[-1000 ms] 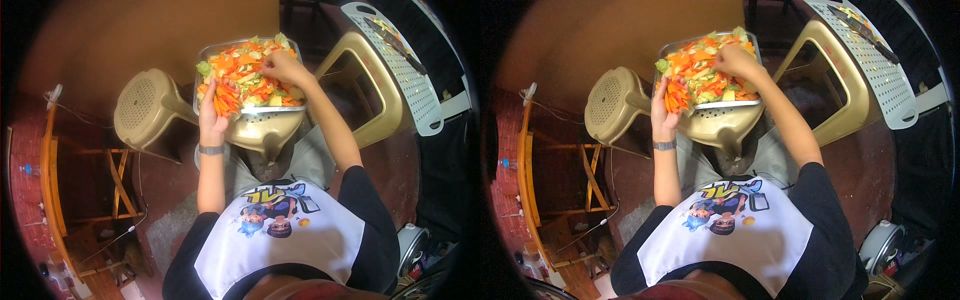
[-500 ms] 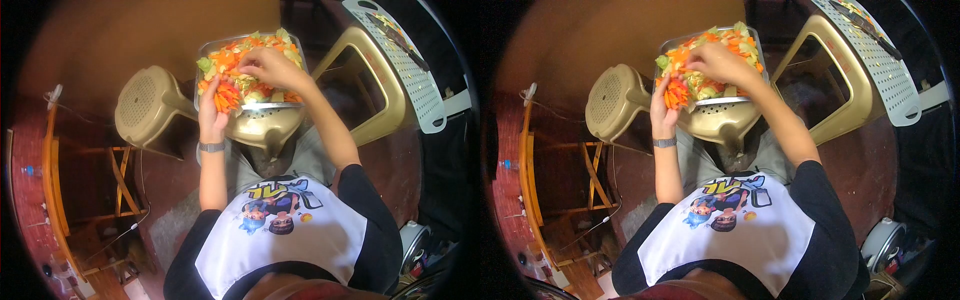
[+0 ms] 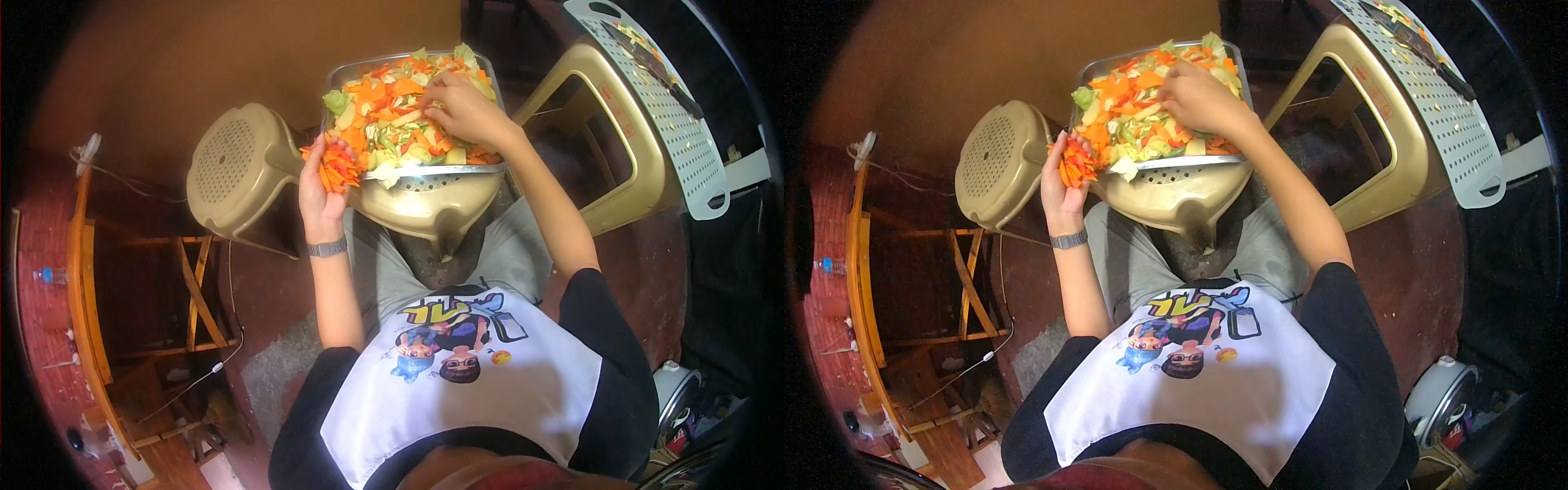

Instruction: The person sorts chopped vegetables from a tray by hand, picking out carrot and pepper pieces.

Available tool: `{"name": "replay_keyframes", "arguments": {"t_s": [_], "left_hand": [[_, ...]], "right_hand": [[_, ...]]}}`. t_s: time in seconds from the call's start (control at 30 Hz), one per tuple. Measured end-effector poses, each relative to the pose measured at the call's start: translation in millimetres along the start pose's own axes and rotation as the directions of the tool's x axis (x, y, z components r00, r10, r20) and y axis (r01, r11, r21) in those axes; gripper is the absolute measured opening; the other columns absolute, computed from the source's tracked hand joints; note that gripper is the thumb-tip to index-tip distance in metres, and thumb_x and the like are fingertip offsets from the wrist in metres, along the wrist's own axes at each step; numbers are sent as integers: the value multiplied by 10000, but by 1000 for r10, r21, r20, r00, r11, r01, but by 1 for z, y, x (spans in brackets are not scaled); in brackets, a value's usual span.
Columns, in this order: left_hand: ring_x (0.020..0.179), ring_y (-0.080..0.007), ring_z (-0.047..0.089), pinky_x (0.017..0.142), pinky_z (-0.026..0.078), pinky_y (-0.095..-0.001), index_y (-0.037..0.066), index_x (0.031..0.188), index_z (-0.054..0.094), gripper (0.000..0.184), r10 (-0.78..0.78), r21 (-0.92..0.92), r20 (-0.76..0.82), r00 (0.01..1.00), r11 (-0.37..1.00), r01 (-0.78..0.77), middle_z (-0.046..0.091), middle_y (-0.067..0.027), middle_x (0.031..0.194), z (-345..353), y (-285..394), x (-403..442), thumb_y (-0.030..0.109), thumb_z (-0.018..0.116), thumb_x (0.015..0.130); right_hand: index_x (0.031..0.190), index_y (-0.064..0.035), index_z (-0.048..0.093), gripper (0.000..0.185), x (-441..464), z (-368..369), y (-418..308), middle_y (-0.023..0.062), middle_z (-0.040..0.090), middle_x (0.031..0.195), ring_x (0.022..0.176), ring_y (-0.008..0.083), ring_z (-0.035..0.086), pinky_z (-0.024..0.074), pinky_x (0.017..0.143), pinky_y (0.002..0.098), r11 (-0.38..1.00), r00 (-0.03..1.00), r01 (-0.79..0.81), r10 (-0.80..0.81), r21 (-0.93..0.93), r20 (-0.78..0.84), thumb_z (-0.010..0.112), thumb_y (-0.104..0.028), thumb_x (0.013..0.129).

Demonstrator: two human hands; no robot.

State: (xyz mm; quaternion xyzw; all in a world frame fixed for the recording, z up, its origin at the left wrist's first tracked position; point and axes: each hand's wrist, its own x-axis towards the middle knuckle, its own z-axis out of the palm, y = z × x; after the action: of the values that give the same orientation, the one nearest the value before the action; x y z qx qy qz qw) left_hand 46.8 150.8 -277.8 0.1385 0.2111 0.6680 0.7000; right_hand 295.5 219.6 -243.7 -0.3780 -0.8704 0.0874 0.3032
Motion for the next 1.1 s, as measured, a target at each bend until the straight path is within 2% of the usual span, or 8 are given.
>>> {"name": "replay_keyframes", "arguments": {"t_s": [0.23, 0.43, 0.53, 0.57, 0.67, 0.8, 1.03, 1.1], "left_hand": [[771, -163, 576, 691, 514, -310, 34, 929, 501, 99, 149, 122, -33, 988, 982, -144, 562, -64, 829, -8, -6, 4, 123, 518, 889], [765, -174, 592, 669, 524, -311, 38, 942, 510, 99, 151, 70, -58, 987, 987, -147, 579, -72, 847, -15, -7, 7, 112, 529, 879], [774, -178, 596, 669, 529, -313, 35, 949, 515, 106, 137, 122, -25, 990, 984, -133, 583, -76, 853, -17, -7, 6, 108, 533, 875], [769, -180, 597, 671, 532, -319, 32, 947, 517, 105, 152, 96, -44, 987, 984, -147, 585, -77, 851, -18, -8, 8, 106, 531, 875], [766, -183, 597, 673, 534, -323, 33, 946, 517, 100, 158, 68, -52, 986, 986, -155, 584, -75, 843, -17, -8, 7, 102, 528, 875], [764, -184, 597, 671, 536, -325, 37, 946, 516, 97, 146, 64, -44, 988, 988, -143, 584, -74, 836, -19, -9, 8, 103, 527, 876], [769, -192, 598, 670, 536, -329, 38, 940, 515, 95, 124, 58, -54, 991, 991, -121, 583, -76, 838, -17, -7, 7, 103, 532, 874], [776, -191, 597, 670, 536, -329, 39, 939, 514, 94, 125, 48, -59, 990, 991, -122, 583, -75, 841, -17, -7, 7, 103, 534, 872]], "right_hand": [[940, -23, 607, 204, 41, 41, 5, 130, 543, 1000, 994, 286, 500, 413, 857, 371, 991, 994, 107, -107, 78, 3, 548, -70, 751], [817, -40, 621, 119, 47, 50, 0, 137, 545, 900, 919, 289, 518, 431, 806, 372, 984, 983, 170, -165, -59, 77, 583, -122, 740], [851, -41, 614, 149, 51, 45, 8, 128, 524, 902, 915, 281, 500, 420, 819, 346, 994, 973, 59, -78, 91, 218, 627, -122, 727], [862, -18, 624, 162, 53, 42, 10, 113, 568, 889, 860, 219, 549, 458, 752, 316, 995, 975, 90, -97, 42, 199, 633, -149, 768], [892, 20, 623, 212, 54, 26, 8, 94, 615, 877, 798, 140, 578, 484, 660, 270, 796, 919, -365, 222, 484, 327, 622, -177, 815], [978, 38, 602, 287, 50, 12, 13, 74, 623, 857, 740, 87, 560, 488, 635, 227, 686, 928, -373, 280, 625, 246, 551, -227, 881], [1066, 0, 566, 250, 53, 2, 12, 13, 542, 785, 700, 87, 510, 467, 619, 205, 567, 886, -442, 154, 695, 437, 455, -174, 925], [1060, -21, 569, 228, 56, 10, 9, 45, 546, 830, 745, 106, 525, 462, 601, 210, 678, 906, -394, 175, 620, 385, 452, -150, 913]]}}
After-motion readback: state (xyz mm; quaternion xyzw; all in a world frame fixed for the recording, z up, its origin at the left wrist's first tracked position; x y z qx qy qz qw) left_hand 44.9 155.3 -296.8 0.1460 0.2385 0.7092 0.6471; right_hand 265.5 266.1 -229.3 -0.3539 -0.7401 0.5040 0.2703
